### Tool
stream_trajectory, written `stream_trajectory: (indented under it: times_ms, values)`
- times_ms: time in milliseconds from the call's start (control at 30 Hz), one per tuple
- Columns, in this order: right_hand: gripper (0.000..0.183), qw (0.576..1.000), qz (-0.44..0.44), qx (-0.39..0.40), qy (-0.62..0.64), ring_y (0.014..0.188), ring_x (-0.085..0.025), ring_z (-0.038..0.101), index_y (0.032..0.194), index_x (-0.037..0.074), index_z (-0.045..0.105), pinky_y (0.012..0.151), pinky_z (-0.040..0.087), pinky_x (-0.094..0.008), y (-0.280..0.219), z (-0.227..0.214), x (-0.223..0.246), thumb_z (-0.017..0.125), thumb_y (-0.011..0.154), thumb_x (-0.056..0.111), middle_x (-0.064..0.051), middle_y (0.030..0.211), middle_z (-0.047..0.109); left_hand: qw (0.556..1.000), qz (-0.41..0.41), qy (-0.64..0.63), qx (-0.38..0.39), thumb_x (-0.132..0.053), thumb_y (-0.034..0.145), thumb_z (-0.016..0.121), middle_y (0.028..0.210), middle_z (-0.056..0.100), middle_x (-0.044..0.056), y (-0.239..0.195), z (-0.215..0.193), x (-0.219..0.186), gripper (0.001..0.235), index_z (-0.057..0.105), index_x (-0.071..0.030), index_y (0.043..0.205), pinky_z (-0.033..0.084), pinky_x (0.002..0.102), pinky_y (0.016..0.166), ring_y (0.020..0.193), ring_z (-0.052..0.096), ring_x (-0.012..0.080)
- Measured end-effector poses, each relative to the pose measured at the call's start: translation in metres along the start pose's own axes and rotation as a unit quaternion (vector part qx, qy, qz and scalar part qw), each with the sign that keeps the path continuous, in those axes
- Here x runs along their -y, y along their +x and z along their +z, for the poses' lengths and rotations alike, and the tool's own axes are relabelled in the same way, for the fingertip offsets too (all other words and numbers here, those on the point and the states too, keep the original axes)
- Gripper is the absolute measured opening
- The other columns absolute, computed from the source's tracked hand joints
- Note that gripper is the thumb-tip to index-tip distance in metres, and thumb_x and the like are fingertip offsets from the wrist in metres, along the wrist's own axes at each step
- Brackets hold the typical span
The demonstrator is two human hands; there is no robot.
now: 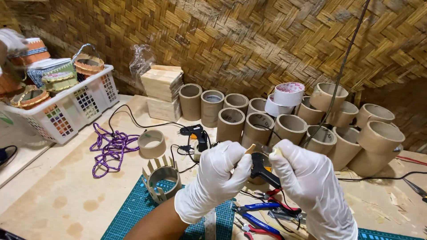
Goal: Assembling a decorative wooden structure by gluing small wooden sticks onto a cardboard tube.
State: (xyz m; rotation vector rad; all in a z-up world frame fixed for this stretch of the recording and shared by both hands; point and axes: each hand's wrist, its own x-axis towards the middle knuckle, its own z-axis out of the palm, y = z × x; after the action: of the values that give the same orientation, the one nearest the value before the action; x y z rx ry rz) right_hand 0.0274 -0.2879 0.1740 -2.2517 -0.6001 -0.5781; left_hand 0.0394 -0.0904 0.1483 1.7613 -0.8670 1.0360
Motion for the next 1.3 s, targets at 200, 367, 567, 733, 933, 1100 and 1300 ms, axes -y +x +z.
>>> stream_trajectory:
  times_ms: [200, 367, 567, 733, 933, 1100, 1300]
  values:
    - [0.031, 0.998, -0.002, 0.031, -0.060, 0.056, -0.009, 0.054, 0.079, 0.020, 0.062, 0.054, 0.044, -0.027, -0.002, 0.002, 0.005, 0.053, 0.101, 0.039, 0.007, 0.060, 0.058, 0.990, 0.059, 0.128, 0.020, -0.005, 0.095, 0.059, 0.068, 0.049, 0.008, 0.006, -0.008, 0.004, 0.019, 0.049, -0.008, 0.079, 0.037, 0.039, 0.054, 0.060, 0.048, 0.0270]
    - [0.029, 0.996, 0.025, 0.035, -0.077, 0.057, -0.009, 0.056, 0.080, 0.023, 0.065, 0.055, 0.046, -0.027, -0.002, 0.006, 0.004, 0.054, 0.099, 0.041, 0.007, 0.060, 0.063, 0.981, 0.082, 0.172, 0.025, -0.004, 0.091, 0.064, 0.070, 0.051, 0.009, 0.006, -0.009, 0.008, 0.017, 0.052, -0.007, 0.079, 0.041, 0.037, 0.055, 0.062, 0.051, 0.0280]
    - [0.030, 0.984, 0.100, 0.071, -0.132, 0.061, -0.018, 0.064, 0.082, 0.026, 0.062, 0.060, 0.049, -0.033, 0.000, 0.007, 0.010, 0.050, 0.100, 0.047, 0.004, 0.064, 0.069, 0.969, 0.105, 0.224, 0.022, -0.005, 0.090, 0.066, 0.071, 0.052, 0.008, 0.006, -0.009, 0.011, 0.015, 0.056, -0.008, 0.079, 0.043, 0.036, 0.054, 0.063, 0.052, 0.0268]
    - [0.031, 0.951, 0.224, 0.113, -0.179, 0.067, -0.018, 0.071, 0.083, 0.031, 0.061, 0.067, 0.051, -0.032, 0.002, 0.008, 0.020, 0.047, 0.099, 0.055, 0.005, 0.066, 0.072, 0.950, 0.113, 0.292, 0.018, -0.011, 0.094, 0.067, 0.069, 0.049, 0.006, 0.004, -0.007, 0.014, 0.021, 0.053, -0.010, 0.078, 0.042, 0.036, 0.052, 0.062, 0.050, 0.0255]
    - [0.043, 0.907, 0.273, 0.133, -0.293, 0.095, -0.038, 0.069, 0.096, 0.032, 0.056, 0.077, 0.053, -0.051, 0.011, 0.019, 0.023, 0.037, 0.096, 0.071, -0.006, 0.082, 0.076, 0.928, 0.118, 0.349, 0.051, -0.017, 0.097, 0.068, 0.073, 0.054, 0.005, 0.004, -0.003, 0.026, 0.021, 0.057, -0.012, 0.080, 0.046, 0.037, 0.056, 0.068, 0.055, 0.0261]
    - [0.048, 0.897, 0.294, 0.144, -0.297, 0.094, -0.037, 0.070, 0.096, 0.030, 0.055, 0.074, 0.053, -0.050, 0.019, 0.019, 0.027, 0.032, 0.098, 0.072, -0.005, 0.085, 0.075, 0.918, 0.122, 0.374, 0.044, -0.012, 0.097, 0.066, 0.069, 0.050, 0.004, 0.005, 0.000, 0.030, 0.028, 0.051, -0.013, 0.073, 0.044, 0.035, 0.053, 0.064, 0.053, 0.0245]
    - [0.046, 0.905, 0.281, 0.135, -0.290, 0.095, -0.036, 0.070, 0.096, 0.030, 0.057, 0.076, 0.054, -0.048, 0.018, 0.018, 0.022, 0.033, 0.098, 0.070, -0.003, 0.088, 0.076, 0.911, 0.126, 0.390, 0.052, -0.017, 0.099, 0.067, 0.069, 0.049, 0.004, 0.006, -0.003, 0.028, 0.029, 0.051, -0.015, 0.075, 0.043, 0.035, 0.051, 0.063, 0.053, 0.0240]
